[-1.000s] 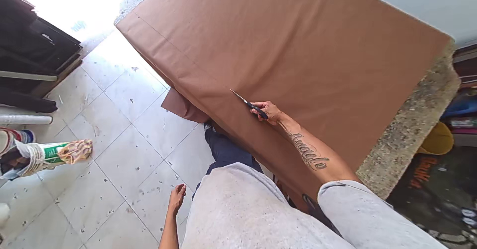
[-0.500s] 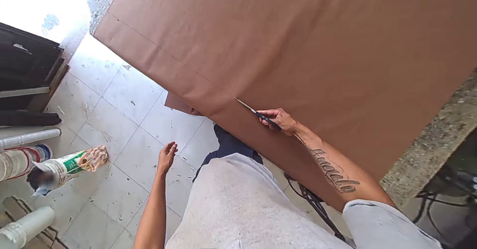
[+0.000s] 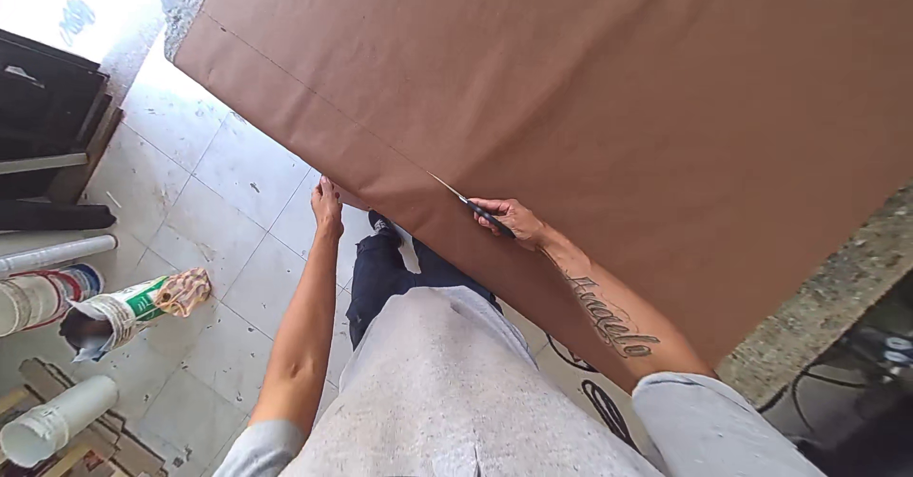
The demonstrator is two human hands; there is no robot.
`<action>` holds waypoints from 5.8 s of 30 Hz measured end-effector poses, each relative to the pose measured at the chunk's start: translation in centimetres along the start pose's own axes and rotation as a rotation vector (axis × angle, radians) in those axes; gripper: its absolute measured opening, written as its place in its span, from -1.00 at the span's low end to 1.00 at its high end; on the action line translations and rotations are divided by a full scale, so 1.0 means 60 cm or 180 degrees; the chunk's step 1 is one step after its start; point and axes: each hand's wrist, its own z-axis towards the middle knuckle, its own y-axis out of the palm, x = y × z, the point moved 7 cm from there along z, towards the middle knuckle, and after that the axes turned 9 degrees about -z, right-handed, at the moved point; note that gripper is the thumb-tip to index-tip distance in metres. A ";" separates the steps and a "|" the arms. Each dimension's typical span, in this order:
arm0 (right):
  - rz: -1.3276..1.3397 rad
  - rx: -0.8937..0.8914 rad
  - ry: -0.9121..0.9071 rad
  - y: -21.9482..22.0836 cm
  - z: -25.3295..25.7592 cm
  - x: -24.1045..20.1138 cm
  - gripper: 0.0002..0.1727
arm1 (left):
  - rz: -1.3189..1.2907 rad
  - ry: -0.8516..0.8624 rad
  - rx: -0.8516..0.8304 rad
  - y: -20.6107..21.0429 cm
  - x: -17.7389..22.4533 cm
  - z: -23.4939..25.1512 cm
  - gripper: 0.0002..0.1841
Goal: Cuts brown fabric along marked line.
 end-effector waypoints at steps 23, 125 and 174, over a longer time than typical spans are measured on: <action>0.0100 0.0042 -0.0146 0.048 0.128 -0.091 -0.38 | 0.0881 -0.0755 0.2106 0.049 0.116 0.129 -0.11; 0.0045 0.0115 -0.0064 0.292 0.725 -0.490 -0.48 | 0.1252 -0.1353 0.2063 -0.026 0.265 0.297 -0.31; -0.2778 0.3274 0.1245 -0.212 0.123 -0.179 -0.57 | 0.1033 -0.0027 0.1905 -0.026 0.269 0.274 -0.11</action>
